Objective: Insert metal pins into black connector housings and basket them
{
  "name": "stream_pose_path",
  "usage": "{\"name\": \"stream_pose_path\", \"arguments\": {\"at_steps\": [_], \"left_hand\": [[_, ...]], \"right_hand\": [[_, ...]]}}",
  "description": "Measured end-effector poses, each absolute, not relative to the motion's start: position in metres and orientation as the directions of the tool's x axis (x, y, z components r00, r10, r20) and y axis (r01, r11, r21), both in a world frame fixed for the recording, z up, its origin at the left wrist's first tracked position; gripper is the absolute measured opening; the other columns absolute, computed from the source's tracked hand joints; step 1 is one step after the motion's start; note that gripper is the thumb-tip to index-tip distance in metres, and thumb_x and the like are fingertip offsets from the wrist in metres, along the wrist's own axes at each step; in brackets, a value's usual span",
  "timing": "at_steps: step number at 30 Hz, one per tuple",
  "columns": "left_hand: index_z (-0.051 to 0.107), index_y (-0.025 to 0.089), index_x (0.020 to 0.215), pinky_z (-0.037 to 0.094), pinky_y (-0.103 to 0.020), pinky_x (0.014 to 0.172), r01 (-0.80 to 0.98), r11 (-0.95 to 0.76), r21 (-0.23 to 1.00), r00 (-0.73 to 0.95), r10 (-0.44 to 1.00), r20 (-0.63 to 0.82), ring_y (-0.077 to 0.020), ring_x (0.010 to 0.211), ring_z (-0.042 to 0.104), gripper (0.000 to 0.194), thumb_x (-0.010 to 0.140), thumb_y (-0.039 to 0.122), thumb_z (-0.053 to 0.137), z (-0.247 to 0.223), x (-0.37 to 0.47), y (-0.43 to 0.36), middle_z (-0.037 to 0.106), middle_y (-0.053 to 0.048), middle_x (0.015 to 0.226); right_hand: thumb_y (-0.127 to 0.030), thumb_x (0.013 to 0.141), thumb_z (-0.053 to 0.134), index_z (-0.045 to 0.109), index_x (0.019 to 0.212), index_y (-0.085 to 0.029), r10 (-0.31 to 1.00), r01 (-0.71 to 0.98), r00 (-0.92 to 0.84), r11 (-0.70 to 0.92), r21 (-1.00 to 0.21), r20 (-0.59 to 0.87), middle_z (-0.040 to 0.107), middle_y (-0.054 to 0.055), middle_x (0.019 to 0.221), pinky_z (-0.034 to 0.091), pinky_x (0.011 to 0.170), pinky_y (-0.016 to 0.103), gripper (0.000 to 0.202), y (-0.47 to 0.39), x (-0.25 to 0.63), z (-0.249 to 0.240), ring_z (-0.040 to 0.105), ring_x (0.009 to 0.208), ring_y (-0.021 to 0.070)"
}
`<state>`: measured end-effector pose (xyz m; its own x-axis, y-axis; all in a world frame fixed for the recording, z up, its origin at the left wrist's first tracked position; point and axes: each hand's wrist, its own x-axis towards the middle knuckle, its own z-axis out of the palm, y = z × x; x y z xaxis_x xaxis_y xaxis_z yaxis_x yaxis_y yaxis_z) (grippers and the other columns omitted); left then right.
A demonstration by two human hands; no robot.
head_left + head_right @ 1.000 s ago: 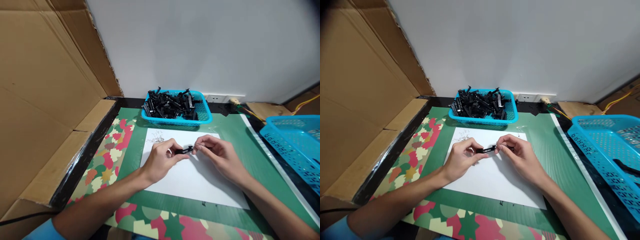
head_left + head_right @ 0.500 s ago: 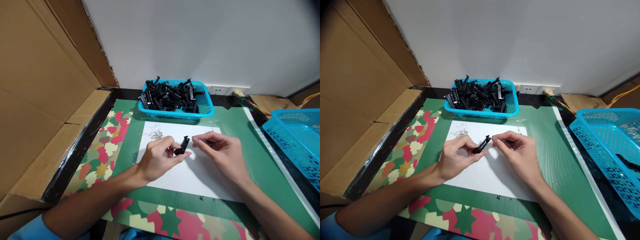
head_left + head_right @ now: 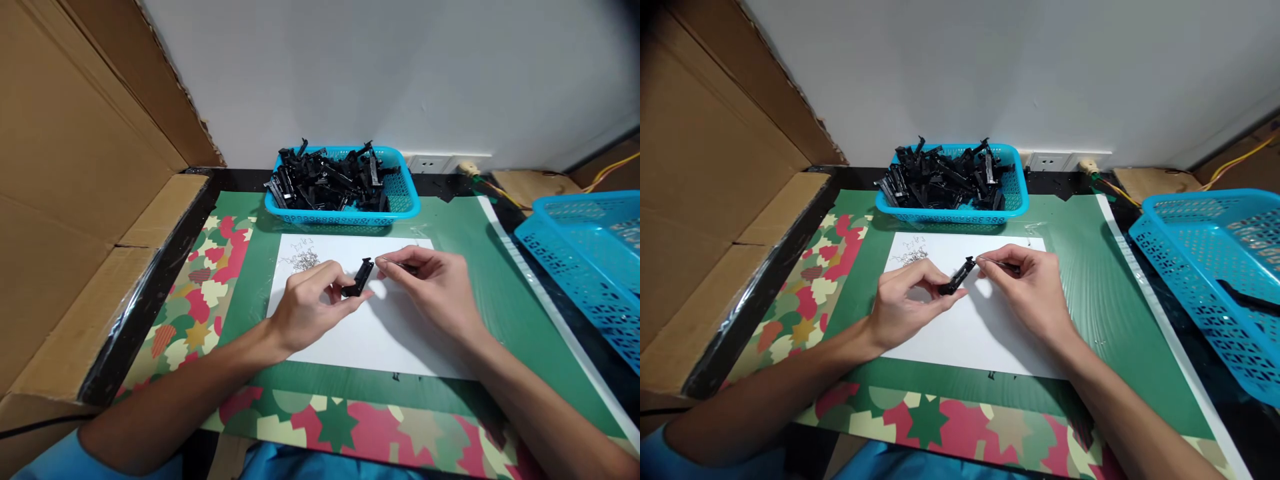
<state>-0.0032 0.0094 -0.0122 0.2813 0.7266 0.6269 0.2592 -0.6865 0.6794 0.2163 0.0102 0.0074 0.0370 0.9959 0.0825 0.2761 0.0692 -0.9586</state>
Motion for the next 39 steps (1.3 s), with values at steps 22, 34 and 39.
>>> {"name": "stream_pose_path", "arguments": {"at_steps": [22, 34, 39], "left_hand": [[0.062, 0.024, 0.120, 0.038, -0.032, 0.067, 0.076, -0.374, 0.924, 0.199, 0.914, 0.354, -0.0153, 0.074, 0.045, 0.024, 0.113, 0.043, 0.049, -0.010, -0.008, 0.016, 0.058, -0.002, 0.094], [0.059, 0.022, 0.107, 0.037, -0.038, 0.078, -0.015, -0.362, 0.932, 0.277, 0.894, 0.352, -0.0198, 0.084, 0.046, 0.032, 0.115, 0.044, 0.036, -0.001, -0.007, 0.010, 0.053, -0.004, 0.094], [0.057, 0.023, 0.104, 0.037, -0.038, 0.073, -0.003, -0.348, 0.937, 0.297, 0.895, 0.333, -0.0202, 0.079, 0.045, 0.034, 0.114, 0.048, 0.038, -0.001, -0.006, 0.009, 0.054, -0.004, 0.091]], "right_hand": [[-0.020, 0.096, 0.080, 0.086, 0.100, -0.033, 0.893, 0.262, -0.246, 0.436, -0.861, 0.377, 0.074, 0.004, 0.098, 0.052, 0.074, 0.035, 0.015, 0.007, 0.228, 0.016, 0.068, 0.093, 0.0209], [-0.009, 0.095, 0.076, 0.085, 0.110, -0.033, 0.805, 0.168, -0.360, 0.554, -0.816, 0.472, 0.072, 0.001, 0.095, 0.054, 0.074, 0.033, 0.029, -0.013, 0.205, 0.016, 0.069, 0.085, 0.0171], [-0.010, 0.096, 0.075, 0.084, 0.108, -0.028, 0.796, 0.195, -0.403, 0.556, -0.808, 0.451, 0.073, 0.003, 0.097, 0.055, 0.074, 0.032, 0.023, -0.014, 0.202, 0.015, 0.070, 0.086, 0.0177]]}}
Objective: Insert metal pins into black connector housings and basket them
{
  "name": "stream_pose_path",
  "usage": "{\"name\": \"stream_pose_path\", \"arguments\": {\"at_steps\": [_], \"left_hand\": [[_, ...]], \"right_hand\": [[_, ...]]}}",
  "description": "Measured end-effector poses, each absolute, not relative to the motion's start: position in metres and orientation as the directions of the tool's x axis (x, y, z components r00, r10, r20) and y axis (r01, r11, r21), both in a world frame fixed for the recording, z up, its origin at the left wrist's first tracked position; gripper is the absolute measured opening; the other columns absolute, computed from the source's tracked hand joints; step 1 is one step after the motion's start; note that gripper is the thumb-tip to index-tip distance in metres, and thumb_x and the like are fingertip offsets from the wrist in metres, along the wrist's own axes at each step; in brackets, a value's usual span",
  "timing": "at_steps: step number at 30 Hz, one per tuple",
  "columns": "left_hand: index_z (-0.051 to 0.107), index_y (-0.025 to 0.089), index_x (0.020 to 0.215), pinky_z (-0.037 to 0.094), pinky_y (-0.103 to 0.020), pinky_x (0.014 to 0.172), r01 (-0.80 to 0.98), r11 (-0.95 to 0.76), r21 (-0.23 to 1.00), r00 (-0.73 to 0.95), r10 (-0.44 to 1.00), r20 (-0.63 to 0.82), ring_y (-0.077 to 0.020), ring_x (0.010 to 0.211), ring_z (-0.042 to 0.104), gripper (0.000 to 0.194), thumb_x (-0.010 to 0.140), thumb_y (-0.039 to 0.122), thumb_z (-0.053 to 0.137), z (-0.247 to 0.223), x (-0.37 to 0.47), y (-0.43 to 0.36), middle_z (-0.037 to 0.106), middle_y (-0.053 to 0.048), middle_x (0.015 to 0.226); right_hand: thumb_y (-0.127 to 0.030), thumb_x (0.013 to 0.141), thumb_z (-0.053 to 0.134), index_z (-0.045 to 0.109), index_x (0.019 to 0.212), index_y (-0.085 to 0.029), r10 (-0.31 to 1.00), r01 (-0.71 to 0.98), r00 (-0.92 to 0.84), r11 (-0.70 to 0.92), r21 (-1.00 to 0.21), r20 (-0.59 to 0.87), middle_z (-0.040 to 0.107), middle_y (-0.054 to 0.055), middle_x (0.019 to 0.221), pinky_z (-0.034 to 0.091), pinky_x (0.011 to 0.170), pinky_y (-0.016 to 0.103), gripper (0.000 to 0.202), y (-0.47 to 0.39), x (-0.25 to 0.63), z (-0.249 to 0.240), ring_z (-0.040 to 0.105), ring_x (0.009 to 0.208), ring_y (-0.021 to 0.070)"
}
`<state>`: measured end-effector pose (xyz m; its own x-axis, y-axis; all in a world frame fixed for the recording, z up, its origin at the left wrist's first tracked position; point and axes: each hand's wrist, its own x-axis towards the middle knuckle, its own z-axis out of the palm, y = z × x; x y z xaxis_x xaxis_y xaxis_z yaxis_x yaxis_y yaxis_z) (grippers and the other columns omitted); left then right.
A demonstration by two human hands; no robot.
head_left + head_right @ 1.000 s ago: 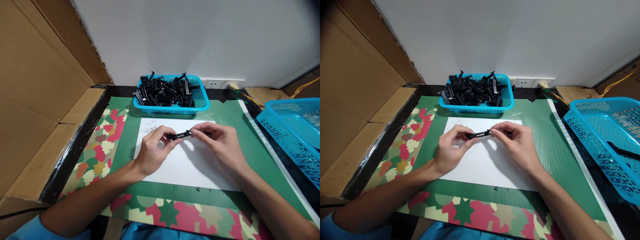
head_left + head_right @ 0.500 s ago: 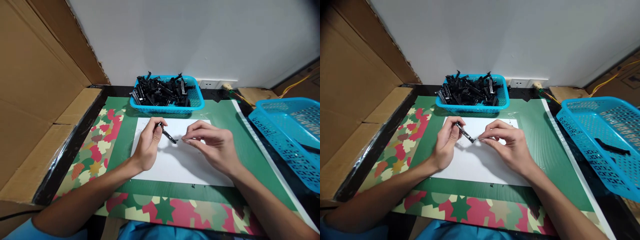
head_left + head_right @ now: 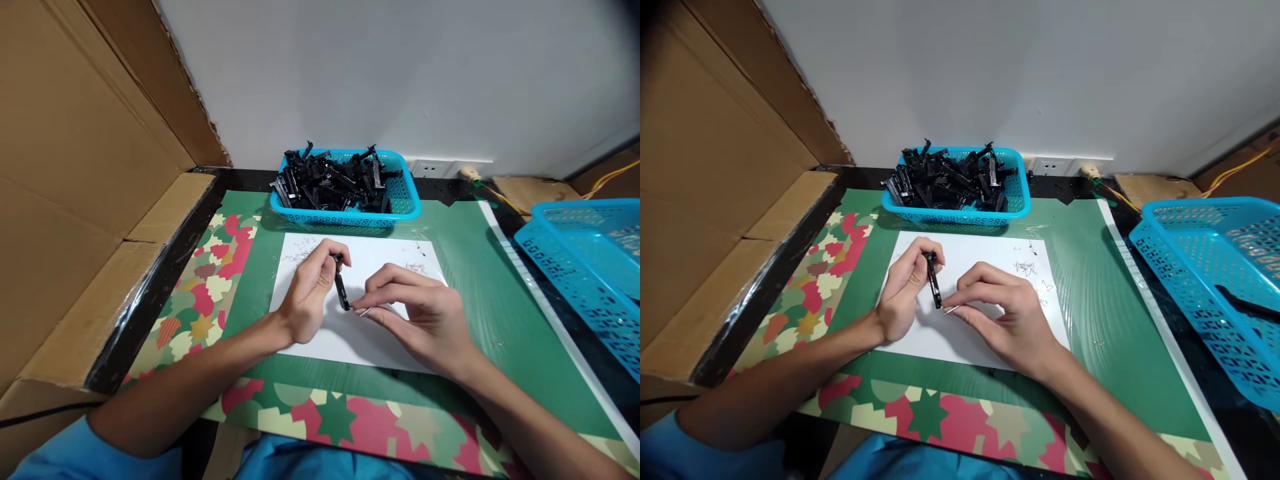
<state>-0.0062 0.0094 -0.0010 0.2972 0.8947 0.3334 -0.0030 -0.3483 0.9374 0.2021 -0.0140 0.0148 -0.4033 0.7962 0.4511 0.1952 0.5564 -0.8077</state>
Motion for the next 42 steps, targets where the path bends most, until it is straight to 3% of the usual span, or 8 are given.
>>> {"name": "stream_pose_path", "arguments": {"at_steps": [6, 16, 27, 37, 42], "left_hand": [[0.056, 0.024, 0.100, 0.034, -0.038, 0.067, 0.033, -0.343, 0.939, 0.296, 0.901, 0.318, -0.0199, 0.070, 0.040, 0.037, 0.113, 0.052, 0.036, -0.002, -0.006, 0.010, 0.045, -0.001, 0.077], [0.056, 0.023, 0.103, 0.037, -0.038, 0.071, 0.014, -0.407, 0.913, 0.299, 0.873, 0.385, -0.0193, 0.076, 0.046, 0.034, 0.114, 0.047, 0.035, -0.001, -0.006, 0.007, 0.050, -0.003, 0.087], [0.056, 0.023, 0.103, 0.038, -0.038, 0.071, 0.012, -0.430, 0.903, 0.300, 0.863, 0.407, -0.0191, 0.076, 0.047, 0.033, 0.114, 0.047, 0.035, -0.001, -0.007, 0.006, 0.051, -0.003, 0.089], [0.055, 0.023, 0.099, 0.036, -0.037, 0.068, -0.029, -0.334, 0.942, 0.316, 0.891, 0.326, -0.0193, 0.073, 0.044, 0.036, 0.113, 0.051, 0.036, 0.000, -0.007, 0.008, 0.047, -0.002, 0.081], [0.057, 0.023, 0.103, 0.038, -0.036, 0.067, 0.026, -0.342, 0.939, 0.305, 0.898, 0.318, -0.0193, 0.073, 0.045, 0.036, 0.113, 0.052, 0.037, -0.002, -0.008, 0.008, 0.050, -0.002, 0.083]], "right_hand": [[-0.009, 0.098, 0.072, 0.083, 0.106, -0.025, 0.778, 0.216, -0.439, 0.576, -0.788, 0.449, 0.072, 0.005, 0.098, 0.056, 0.075, 0.031, 0.021, -0.015, 0.203, 0.019, 0.070, 0.087, 0.0178], [-0.006, 0.100, 0.069, 0.081, 0.106, -0.021, 0.705, 0.265, -0.517, 0.671, -0.692, 0.486, 0.070, 0.007, 0.100, 0.056, 0.075, 0.028, 0.020, -0.015, 0.198, 0.025, 0.071, 0.088, 0.0166], [-0.011, 0.101, 0.068, 0.079, 0.111, -0.024, 0.689, 0.250, -0.541, 0.680, -0.689, 0.483, 0.073, 0.007, 0.098, 0.058, 0.075, 0.033, 0.020, -0.013, 0.199, 0.024, 0.070, 0.089, 0.0192], [-0.003, 0.096, 0.071, 0.073, 0.115, -0.023, 0.624, 0.289, -0.529, 0.769, -0.569, 0.575, 0.077, 0.007, 0.098, 0.050, 0.074, 0.039, 0.028, -0.014, 0.197, 0.023, 0.060, 0.084, 0.0214], [-0.010, 0.099, 0.070, 0.071, 0.120, -0.025, 0.659, 0.338, -0.532, 0.741, -0.581, 0.531, 0.075, 0.006, 0.094, 0.050, 0.075, 0.040, 0.025, -0.015, 0.198, 0.024, 0.059, 0.083, 0.0223]]}}
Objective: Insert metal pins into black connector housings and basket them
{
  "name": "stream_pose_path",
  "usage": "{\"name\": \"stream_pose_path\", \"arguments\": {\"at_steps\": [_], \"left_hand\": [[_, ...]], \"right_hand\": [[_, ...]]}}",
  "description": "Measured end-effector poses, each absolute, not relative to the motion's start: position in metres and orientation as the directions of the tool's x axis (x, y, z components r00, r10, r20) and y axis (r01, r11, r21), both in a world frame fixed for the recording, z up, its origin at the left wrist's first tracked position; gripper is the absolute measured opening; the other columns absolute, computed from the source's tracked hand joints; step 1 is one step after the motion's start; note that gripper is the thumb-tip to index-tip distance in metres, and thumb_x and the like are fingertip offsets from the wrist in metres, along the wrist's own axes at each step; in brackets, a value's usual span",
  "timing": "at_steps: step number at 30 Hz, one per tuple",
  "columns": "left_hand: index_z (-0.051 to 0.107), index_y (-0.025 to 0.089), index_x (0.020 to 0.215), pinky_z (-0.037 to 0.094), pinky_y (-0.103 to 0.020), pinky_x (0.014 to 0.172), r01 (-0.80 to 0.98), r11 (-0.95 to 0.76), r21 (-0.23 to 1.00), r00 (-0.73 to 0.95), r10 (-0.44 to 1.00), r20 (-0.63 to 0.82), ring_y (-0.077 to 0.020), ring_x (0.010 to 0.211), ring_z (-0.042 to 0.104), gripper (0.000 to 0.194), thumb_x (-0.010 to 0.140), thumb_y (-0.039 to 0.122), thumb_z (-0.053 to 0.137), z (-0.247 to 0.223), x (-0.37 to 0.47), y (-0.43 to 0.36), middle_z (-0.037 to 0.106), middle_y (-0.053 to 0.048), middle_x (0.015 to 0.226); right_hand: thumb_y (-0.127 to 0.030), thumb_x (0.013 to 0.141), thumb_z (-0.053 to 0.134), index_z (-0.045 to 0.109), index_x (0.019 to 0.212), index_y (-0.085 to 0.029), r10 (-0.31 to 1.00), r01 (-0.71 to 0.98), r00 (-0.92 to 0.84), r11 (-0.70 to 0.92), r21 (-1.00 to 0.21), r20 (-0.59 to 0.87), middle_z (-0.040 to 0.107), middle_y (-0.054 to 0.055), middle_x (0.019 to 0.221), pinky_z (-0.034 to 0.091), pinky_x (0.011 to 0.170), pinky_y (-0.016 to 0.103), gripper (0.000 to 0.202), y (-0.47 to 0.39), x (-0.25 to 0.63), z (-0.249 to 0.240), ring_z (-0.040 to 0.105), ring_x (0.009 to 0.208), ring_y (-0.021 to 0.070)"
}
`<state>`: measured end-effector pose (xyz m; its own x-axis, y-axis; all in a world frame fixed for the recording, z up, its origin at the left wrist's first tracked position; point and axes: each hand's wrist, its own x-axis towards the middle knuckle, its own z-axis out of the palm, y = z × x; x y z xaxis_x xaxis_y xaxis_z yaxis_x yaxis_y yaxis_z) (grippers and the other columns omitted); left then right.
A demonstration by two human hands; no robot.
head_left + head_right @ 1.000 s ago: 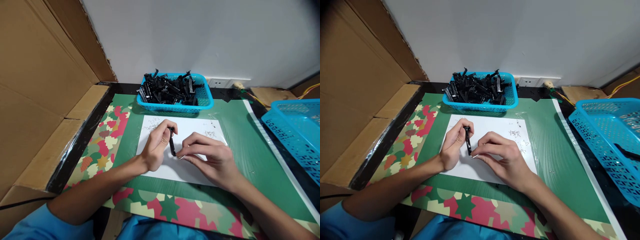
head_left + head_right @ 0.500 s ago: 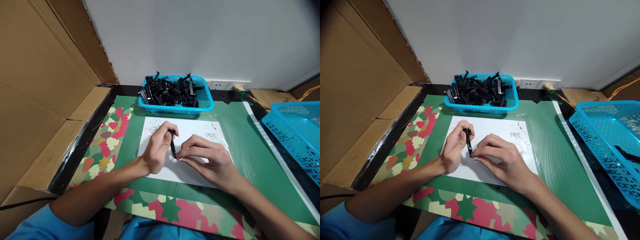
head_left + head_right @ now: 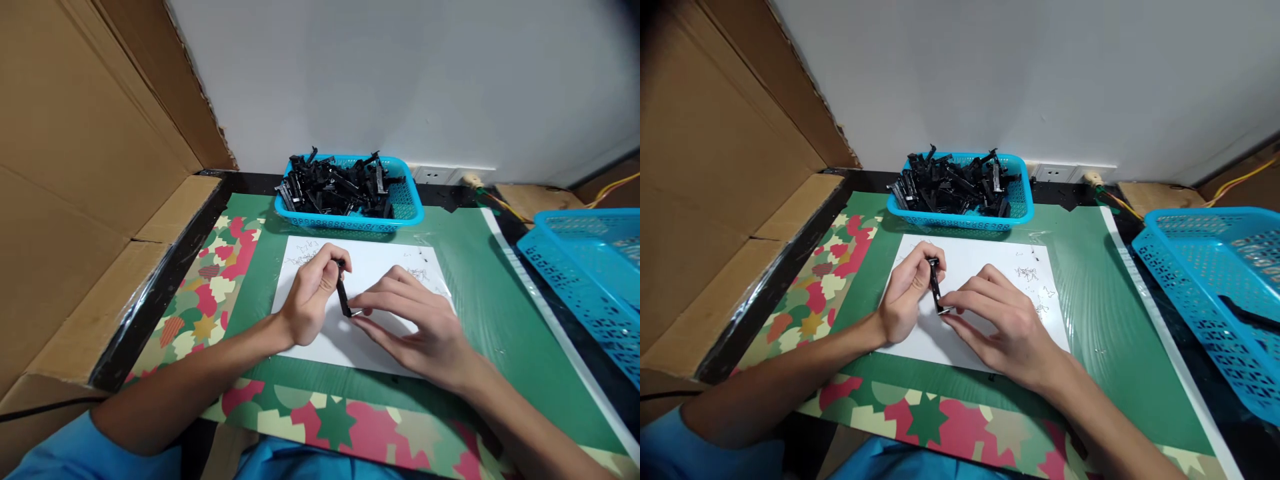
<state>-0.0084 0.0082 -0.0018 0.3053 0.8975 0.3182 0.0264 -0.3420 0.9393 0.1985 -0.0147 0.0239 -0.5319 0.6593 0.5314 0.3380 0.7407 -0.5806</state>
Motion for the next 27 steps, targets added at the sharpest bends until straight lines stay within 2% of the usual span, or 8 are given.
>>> {"name": "stream_pose_path", "arguments": {"at_steps": [5, 9, 14, 17, 21, 22, 24, 27], "left_hand": [[0.058, 0.023, 0.111, 0.043, -0.032, 0.069, 0.098, -0.439, 0.893, 0.259, 0.878, 0.403, -0.0167, 0.075, 0.050, 0.029, 0.113, 0.047, 0.043, -0.010, -0.011, 0.015, 0.056, -0.002, 0.091], [0.057, 0.023, 0.114, 0.049, -0.028, 0.072, 0.180, -0.628, 0.757, 0.304, 0.767, 0.565, -0.0145, 0.078, 0.060, 0.016, 0.112, 0.039, 0.052, -0.015, -0.017, 0.026, 0.064, -0.002, 0.096], [0.057, 0.022, 0.116, 0.054, -0.027, 0.067, 0.296, -0.744, 0.600, 0.407, 0.666, 0.625, -0.0144, 0.075, 0.069, 0.014, 0.110, 0.035, 0.057, -0.014, -0.018, 0.027, 0.071, -0.002, 0.095], [0.057, 0.020, 0.115, 0.057, -0.028, 0.065, 0.296, -0.785, 0.545, 0.492, 0.614, 0.617, -0.0164, 0.075, 0.073, 0.014, 0.111, 0.033, 0.055, -0.011, -0.013, 0.023, 0.074, -0.005, 0.094], [0.057, 0.018, 0.109, 0.058, -0.033, 0.070, 0.311, -0.841, 0.442, 0.644, 0.529, 0.553, -0.0188, 0.079, 0.073, 0.011, 0.112, 0.027, 0.052, -0.007, -0.010, 0.021, 0.075, -0.006, 0.092], [0.058, 0.018, 0.108, 0.057, -0.033, 0.070, 0.328, -0.844, 0.425, 0.661, 0.526, 0.535, -0.0189, 0.078, 0.072, 0.012, 0.112, 0.028, 0.053, -0.006, -0.010, 0.021, 0.074, -0.006, 0.090], [0.058, 0.017, 0.106, 0.056, -0.033, 0.070, 0.363, -0.835, 0.413, 0.673, 0.542, 0.503, -0.0192, 0.078, 0.069, 0.014, 0.111, 0.029, 0.054, -0.007, -0.011, 0.023, 0.072, -0.005, 0.088], [0.057, 0.018, 0.107, 0.055, -0.033, 0.073, 0.407, -0.806, 0.430, 0.681, 0.581, 0.446, -0.0198, 0.081, 0.068, 0.012, 0.111, 0.029, 0.056, -0.010, -0.012, 0.025, 0.069, -0.005, 0.090]], "right_hand": [[-0.015, 0.099, 0.071, 0.070, 0.125, -0.025, 0.714, 0.344, -0.480, 0.688, -0.640, 0.510, 0.074, 0.005, 0.093, 0.052, 0.076, 0.041, 0.028, -0.011, 0.206, 0.024, 0.062, 0.084, 0.0229], [-0.018, 0.096, 0.076, 0.068, 0.135, -0.028, 0.788, 0.429, -0.378, 0.615, -0.662, 0.487, 0.073, 0.005, 0.099, 0.052, 0.082, 0.042, 0.041, -0.004, 0.222, 0.024, 0.064, 0.089, 0.0236], [-0.027, 0.104, 0.068, 0.076, 0.112, -0.027, 0.871, 0.577, -0.206, 0.477, -0.663, 0.447, 0.072, 0.006, 0.102, 0.049, 0.076, 0.039, 0.012, 0.013, 0.254, 0.022, 0.065, 0.093, 0.0241], [-0.031, 0.108, 0.062, 0.079, 0.110, -0.028, 0.864, 0.663, -0.194, 0.464, -0.587, 0.464, 0.072, 0.008, 0.110, 0.049, 0.079, 0.041, 0.017, 0.023, 0.271, 0.018, 0.066, 0.101, 0.0263], [-0.035, 0.106, 0.065, 0.083, 0.111, -0.030, 0.822, 0.757, -0.174, 0.463, -0.460, 0.542, 0.071, 0.009, 0.111, 0.050, 0.081, 0.044, 0.019, 0.027, 0.280, 0.016, 0.065, 0.101, 0.0282], [-0.036, 0.105, 0.067, 0.084, 0.108, -0.030, 0.834, 0.745, -0.141, 0.444, -0.498, 0.534, 0.072, 0.009, 0.108, 0.050, 0.080, 0.043, 0.018, 0.026, 0.279, 0.017, 0.066, 0.098, 0.0272], [-0.038, 0.102, 0.072, 0.084, 0.100, -0.028, 0.886, 0.635, -0.048, 0.384, -0.670, 0.462, 0.075, 0.007, 0.101, 0.054, 0.077, 0.041, 0.016, 0.024, 0.273, 0.017, 0.070, 0.089, 0.0241], [-0.043, 0.098, 0.077, 0.082, 0.091, -0.023, 0.963, 0.328, 0.038, 0.241, -0.914, 0.267, 0.078, 0.006, 0.092, 0.062, 0.075, 0.037, 0.021, 0.022, 0.259, 0.017, 0.073, 0.080, 0.0213]]}}
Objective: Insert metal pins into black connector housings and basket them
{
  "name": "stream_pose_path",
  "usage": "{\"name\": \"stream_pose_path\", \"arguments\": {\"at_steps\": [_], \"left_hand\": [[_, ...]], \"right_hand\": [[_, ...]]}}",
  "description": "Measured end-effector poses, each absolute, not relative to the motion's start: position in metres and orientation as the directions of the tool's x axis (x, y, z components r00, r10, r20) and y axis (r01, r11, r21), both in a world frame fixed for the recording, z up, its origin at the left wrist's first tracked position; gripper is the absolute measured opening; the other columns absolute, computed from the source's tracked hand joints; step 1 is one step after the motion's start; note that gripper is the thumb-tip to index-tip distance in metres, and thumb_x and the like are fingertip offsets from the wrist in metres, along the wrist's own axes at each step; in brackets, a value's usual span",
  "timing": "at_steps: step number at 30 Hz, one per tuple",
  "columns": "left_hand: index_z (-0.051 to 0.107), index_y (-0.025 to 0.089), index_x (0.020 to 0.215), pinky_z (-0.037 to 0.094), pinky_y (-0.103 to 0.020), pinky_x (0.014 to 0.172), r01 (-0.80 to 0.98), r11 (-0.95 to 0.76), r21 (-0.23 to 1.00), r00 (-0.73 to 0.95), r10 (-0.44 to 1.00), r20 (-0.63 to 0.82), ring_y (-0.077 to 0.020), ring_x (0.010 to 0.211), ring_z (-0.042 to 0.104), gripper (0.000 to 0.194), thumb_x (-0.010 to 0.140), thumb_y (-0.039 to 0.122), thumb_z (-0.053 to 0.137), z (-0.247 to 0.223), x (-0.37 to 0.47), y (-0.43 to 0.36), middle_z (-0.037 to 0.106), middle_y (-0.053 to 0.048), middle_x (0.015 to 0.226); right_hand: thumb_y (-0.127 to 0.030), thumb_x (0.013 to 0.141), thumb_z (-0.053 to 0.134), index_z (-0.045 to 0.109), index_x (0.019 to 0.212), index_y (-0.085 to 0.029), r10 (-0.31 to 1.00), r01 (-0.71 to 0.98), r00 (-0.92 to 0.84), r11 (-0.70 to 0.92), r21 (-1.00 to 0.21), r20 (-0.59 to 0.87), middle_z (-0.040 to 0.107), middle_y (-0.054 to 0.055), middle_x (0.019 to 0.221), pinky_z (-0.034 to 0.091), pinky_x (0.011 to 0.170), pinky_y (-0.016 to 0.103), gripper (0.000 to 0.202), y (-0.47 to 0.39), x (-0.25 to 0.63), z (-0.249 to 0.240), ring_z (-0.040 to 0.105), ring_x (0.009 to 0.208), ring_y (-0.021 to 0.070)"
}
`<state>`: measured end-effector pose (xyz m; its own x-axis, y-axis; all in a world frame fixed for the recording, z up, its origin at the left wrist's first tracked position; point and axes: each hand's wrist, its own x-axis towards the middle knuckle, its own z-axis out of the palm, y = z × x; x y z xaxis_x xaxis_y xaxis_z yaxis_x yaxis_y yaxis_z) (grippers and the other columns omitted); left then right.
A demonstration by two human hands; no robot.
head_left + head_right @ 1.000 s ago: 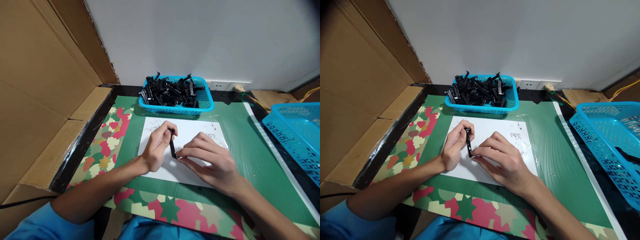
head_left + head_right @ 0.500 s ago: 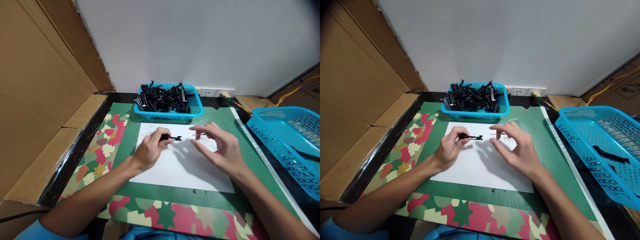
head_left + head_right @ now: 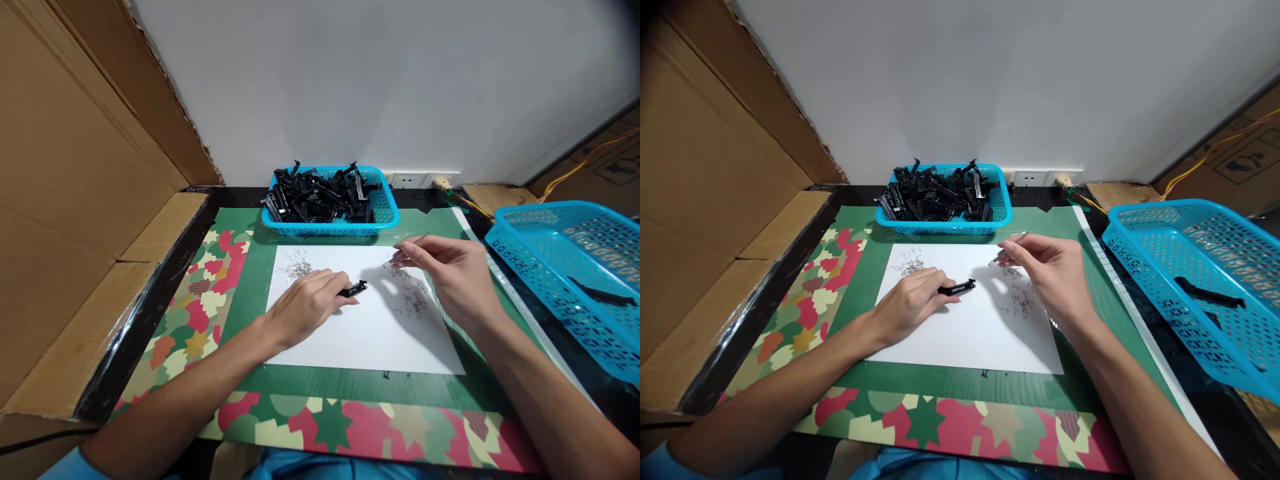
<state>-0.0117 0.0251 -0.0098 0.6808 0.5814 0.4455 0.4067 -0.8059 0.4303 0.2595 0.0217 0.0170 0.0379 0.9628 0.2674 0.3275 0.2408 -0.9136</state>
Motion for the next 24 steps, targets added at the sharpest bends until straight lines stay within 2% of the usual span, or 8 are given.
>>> {"name": "stream_pose_path", "arguments": {"at_steps": [3, 8, 19, 24], "left_hand": [[0.054, 0.019, 0.107, 0.054, -0.035, 0.077, 0.441, -0.779, 0.446, 0.690, 0.612, 0.386, -0.0207, 0.086, 0.067, 0.010, 0.109, 0.027, 0.059, -0.013, -0.011, 0.026, 0.071, -0.005, 0.096], [0.050, 0.020, 0.105, 0.053, -0.037, 0.080, 0.459, -0.746, 0.481, 0.678, 0.645, 0.353, -0.0219, 0.089, 0.068, 0.013, 0.108, 0.025, 0.062, -0.015, -0.011, 0.026, 0.072, -0.005, 0.101], [0.050, 0.021, 0.105, 0.052, -0.036, 0.078, 0.464, -0.715, 0.523, 0.675, 0.667, 0.314, -0.0214, 0.087, 0.066, 0.014, 0.107, 0.023, 0.064, -0.011, -0.011, 0.024, 0.072, -0.004, 0.099], [0.049, 0.022, 0.104, 0.052, -0.035, 0.076, 0.477, -0.695, 0.538, 0.692, 0.674, 0.257, -0.0209, 0.085, 0.066, 0.013, 0.107, 0.020, 0.062, -0.011, -0.012, 0.024, 0.074, -0.005, 0.104]], "right_hand": [[-0.048, 0.097, 0.077, 0.080, 0.089, -0.020, 0.990, 0.188, 0.024, 0.131, -0.973, 0.138, 0.079, 0.008, 0.091, 0.067, 0.079, 0.036, 0.029, 0.019, 0.246, 0.013, 0.077, 0.083, 0.0227], [-0.049, 0.096, 0.077, 0.080, 0.087, -0.018, 0.994, 0.227, 0.001, 0.103, -0.968, 0.106, 0.079, 0.009, 0.093, 0.070, 0.082, 0.040, 0.032, 0.015, 0.235, 0.007, 0.079, 0.084, 0.0250], [-0.041, 0.101, 0.072, 0.078, 0.086, -0.018, 0.981, 0.354, -0.053, 0.194, -0.915, 0.187, 0.078, 0.005, 0.089, 0.069, 0.076, 0.034, 0.028, 0.012, 0.232, 0.006, 0.079, 0.079, 0.0221], [-0.037, 0.100, 0.073, 0.080, 0.088, -0.020, 0.975, 0.394, -0.041, 0.217, -0.893, 0.219, 0.080, 0.004, 0.089, 0.066, 0.072, 0.031, 0.022, 0.011, 0.231, 0.004, 0.078, 0.077, 0.0206]]}}
